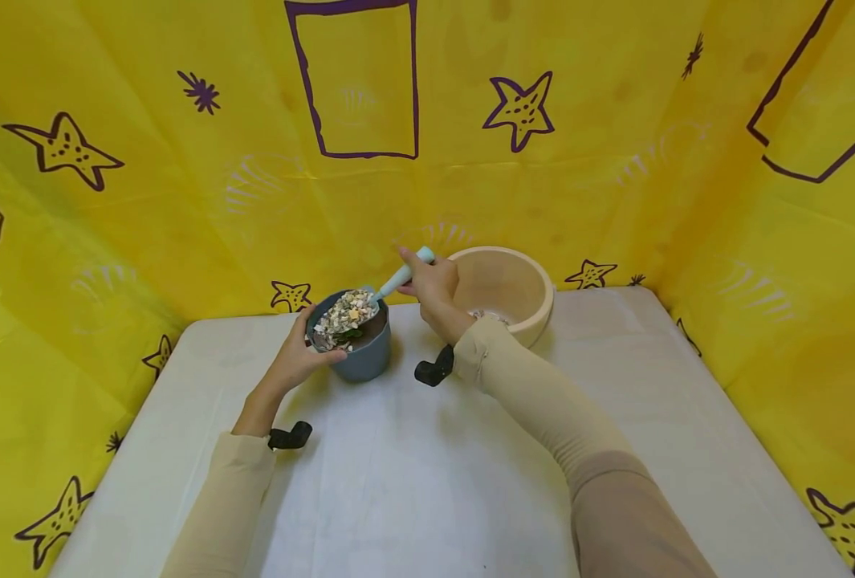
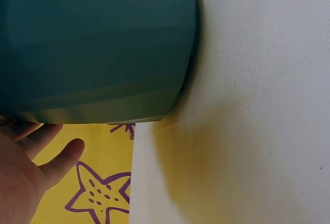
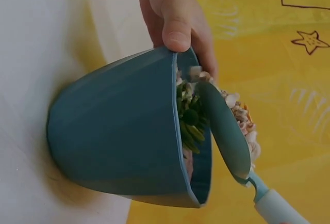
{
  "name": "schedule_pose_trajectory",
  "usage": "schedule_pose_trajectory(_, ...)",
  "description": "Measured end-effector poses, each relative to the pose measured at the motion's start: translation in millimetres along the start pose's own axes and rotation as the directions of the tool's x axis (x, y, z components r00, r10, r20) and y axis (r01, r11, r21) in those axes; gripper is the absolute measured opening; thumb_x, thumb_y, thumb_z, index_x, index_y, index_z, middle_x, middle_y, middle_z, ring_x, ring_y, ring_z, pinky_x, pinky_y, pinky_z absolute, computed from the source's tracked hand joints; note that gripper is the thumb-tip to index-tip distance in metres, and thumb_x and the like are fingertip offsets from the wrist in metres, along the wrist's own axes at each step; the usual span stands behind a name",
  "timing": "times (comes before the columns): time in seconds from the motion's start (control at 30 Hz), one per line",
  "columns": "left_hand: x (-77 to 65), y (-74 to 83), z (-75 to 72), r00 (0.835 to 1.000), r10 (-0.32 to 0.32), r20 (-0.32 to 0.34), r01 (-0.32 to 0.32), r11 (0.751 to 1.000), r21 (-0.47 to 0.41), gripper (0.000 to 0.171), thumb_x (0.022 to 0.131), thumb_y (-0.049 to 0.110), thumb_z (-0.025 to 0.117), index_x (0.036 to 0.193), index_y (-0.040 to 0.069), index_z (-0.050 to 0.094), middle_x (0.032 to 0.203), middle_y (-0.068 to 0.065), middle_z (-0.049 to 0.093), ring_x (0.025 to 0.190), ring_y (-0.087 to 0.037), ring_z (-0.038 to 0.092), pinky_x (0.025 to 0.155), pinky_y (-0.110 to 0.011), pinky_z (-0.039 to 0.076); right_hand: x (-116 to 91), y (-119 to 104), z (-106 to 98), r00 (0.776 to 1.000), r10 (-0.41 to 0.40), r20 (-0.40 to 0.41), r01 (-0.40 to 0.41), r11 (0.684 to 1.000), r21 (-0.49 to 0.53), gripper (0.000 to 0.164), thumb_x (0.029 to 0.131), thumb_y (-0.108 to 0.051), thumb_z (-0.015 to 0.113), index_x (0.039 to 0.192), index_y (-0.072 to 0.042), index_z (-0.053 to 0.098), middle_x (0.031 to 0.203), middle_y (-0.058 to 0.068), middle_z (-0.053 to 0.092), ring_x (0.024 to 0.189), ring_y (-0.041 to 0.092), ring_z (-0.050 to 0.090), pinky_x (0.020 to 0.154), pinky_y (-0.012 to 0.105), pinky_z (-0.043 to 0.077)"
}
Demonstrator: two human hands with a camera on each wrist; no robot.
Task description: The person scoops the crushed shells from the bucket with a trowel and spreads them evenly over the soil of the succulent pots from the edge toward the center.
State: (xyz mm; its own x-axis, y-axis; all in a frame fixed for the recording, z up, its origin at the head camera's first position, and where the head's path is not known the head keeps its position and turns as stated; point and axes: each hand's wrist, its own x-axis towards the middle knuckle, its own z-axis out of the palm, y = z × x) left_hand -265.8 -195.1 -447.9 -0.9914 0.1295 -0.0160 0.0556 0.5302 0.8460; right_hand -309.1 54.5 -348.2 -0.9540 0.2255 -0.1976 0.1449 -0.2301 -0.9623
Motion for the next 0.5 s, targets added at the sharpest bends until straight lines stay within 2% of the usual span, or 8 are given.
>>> schedule_pose_trajectory(0.1, -0.1, -0.2, 0.9, 1.000, -0.006, 0.000, 0.006, 1.000, 0.000, 0.120, 0.073, 0.045, 0.083, 0.158, 0.019, 0.004, 0.164, -0.013, 0.009, 0.151, -0.035, 0.012, 0.119, -0.059, 0.017, 0.1, 1.8, 0.0, 1.000, -0.004, -0.006, 0.004, 1.000, 0.000, 0.029, 0.087, -0.028, 0.074, 0.094, -0.002, 0.064, 0.063, 0.005, 0.064, 0.052, 0.014, 0.067, 0.061, 0.036, 0.059)
schedule_pose_trajectory(0.3, 0.4, -0.3, 1.4, 1.000, -0.009, -0.002, 0.009, 1.000, 0.004, 0.120, 0.072, 0.045, 0.084, 0.158, 0.016, 0.004, 0.164, -0.015, 0.009, 0.151, -0.036, 0.012, 0.119, -0.059, 0.017, -0.5, 5.5, 3.6, 0.999, -0.045, -0.016, 0.045, 0.999, 0.016, 0.028, 0.086, -0.027, 0.075, 0.092, -0.002, 0.064, 0.063, 0.005, 0.064, 0.052, 0.013, 0.067, 0.055, 0.031, 0.059)
schedule_pose_trajectory(0.5, 1.4, -0.2, 1.2, 1.000, -0.020, -0.002, 0.020, 1.000, 0.010, 0.121, 0.072, 0.045, 0.084, 0.158, 0.017, 0.003, 0.164, -0.015, 0.010, 0.150, -0.036, 0.013, 0.119, -0.059, 0.017, -3.5, 8.4, 7.2, 0.997, -0.077, -0.009, 0.077, 0.997, 0.007, 0.029, 0.086, -0.029, 0.075, 0.090, -0.002, 0.065, 0.068, 0.007, 0.065, 0.057, 0.016, 0.069, 0.064, 0.039, 0.060)
